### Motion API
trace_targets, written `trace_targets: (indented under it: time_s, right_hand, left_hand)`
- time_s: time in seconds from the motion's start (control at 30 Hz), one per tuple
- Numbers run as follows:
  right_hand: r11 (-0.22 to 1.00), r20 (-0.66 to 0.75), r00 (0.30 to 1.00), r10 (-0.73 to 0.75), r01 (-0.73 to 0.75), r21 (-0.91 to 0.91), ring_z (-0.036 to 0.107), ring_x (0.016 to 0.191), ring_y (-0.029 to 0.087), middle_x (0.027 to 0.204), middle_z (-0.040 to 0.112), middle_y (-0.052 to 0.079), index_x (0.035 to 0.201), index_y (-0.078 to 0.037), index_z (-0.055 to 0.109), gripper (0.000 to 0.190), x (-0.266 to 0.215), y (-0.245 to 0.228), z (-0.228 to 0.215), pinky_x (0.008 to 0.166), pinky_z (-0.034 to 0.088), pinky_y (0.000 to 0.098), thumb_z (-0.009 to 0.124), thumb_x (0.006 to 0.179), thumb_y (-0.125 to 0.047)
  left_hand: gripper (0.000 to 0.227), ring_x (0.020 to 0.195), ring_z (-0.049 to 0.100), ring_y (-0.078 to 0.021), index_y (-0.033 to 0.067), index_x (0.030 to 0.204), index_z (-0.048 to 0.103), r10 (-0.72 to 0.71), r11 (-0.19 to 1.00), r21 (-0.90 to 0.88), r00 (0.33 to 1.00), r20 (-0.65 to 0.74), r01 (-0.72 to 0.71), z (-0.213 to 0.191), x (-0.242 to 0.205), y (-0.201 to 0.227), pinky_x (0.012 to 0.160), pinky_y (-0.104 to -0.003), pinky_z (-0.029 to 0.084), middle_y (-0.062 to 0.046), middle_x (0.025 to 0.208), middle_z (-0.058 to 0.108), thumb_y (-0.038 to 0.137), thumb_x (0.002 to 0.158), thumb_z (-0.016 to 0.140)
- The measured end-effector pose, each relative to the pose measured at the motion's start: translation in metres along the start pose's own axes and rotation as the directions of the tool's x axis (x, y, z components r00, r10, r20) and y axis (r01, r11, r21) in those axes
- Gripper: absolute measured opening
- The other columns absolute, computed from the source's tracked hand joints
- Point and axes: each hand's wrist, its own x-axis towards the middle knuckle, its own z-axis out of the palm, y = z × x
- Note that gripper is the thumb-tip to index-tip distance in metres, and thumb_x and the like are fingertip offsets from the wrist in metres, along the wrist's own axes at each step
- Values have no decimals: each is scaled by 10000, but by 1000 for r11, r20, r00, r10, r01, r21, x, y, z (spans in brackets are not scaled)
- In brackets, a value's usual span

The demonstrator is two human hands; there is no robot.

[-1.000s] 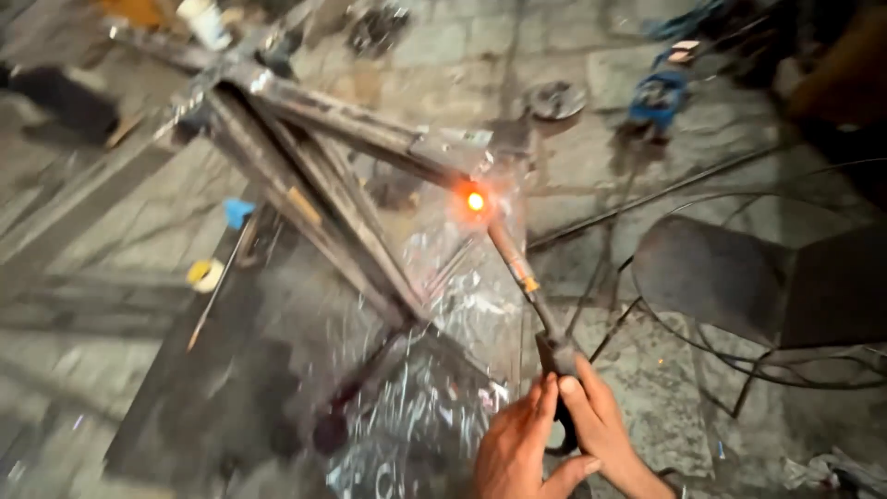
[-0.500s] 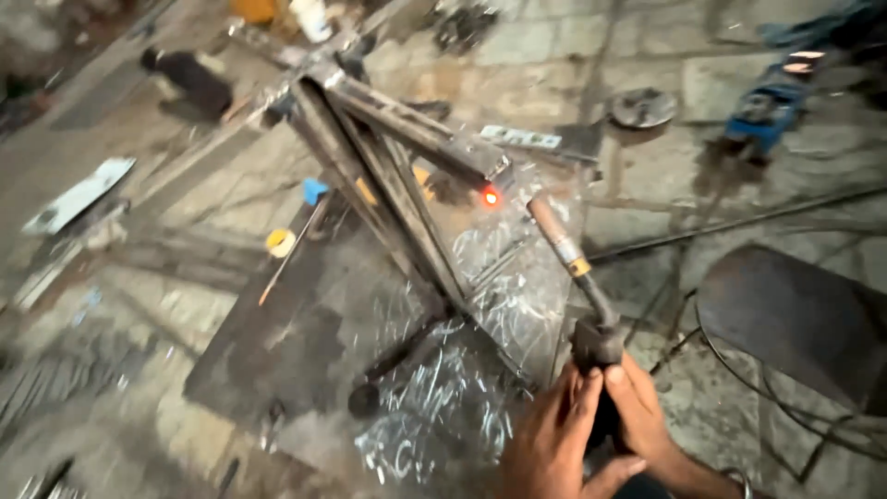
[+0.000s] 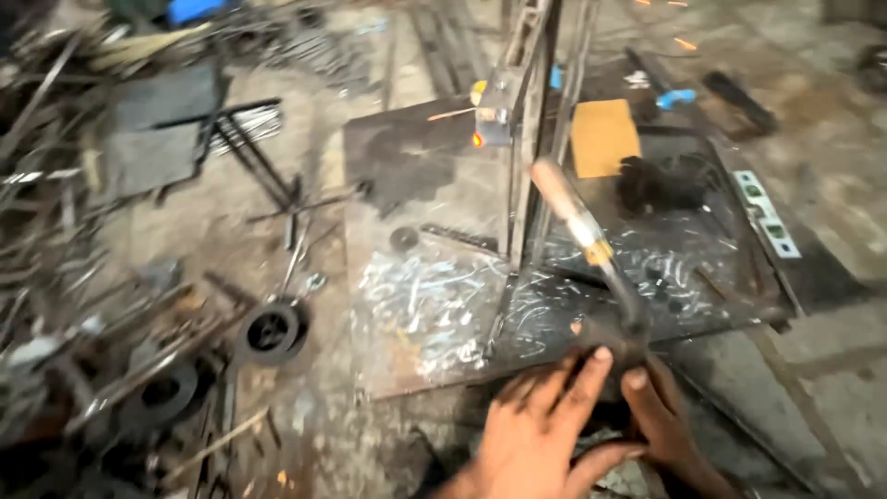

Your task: Welding metal components to assemble a metal stand or frame.

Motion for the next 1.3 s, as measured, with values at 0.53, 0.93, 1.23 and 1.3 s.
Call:
trace_targets:
  time_s: [0.53,0.93,1.23,1.3]
  right_hand:
    - [972,238,942,-237,229,59,498,1387,240,1516,490,219,1499,90,422,496,6,-86,-38,1161,389,365,438,1111,-218]
    - [984,386,919,82,-136,114,619,1031,164,1180,681,115,1385,28,588,474,69,-174,-65,876,504,318,486,1061,-303]
    - [975,474,877,82,-169,144,625,915,151,1056,686,88,1325,11,628,459,102,-167,-79,769,510,300,488,1058,-335]
    - [971,472,871,136,-211,109,609,826,157,989,679,92,1326,7,643,465,107,-170,-79,680,496,308,495,1059,-343]
  left_hand:
    - [954,1293,648,-453,-107,1579,360,-209,970,120,977,-43,213,21,27,122,1084,-451,535,-334,1465,577,477,944,768]
    - [1036,1042,727,-367,-151,1594,316,-432,893,90,897,-97,440,67,84,156,845,-404,593,-282,1221,683,504,917,749]
    - [1022,1123,726,-364,-171,1576,323,-400,891,143,893,-204,432,89,107,151,903,-385,603,-306,1338,652,504,936,745]
    - [1022,1124,726,-363,-173,1576,320,-400,891,138,891,-214,433,90,109,148,900,-385,602,-304,1343,652,505,938,742]
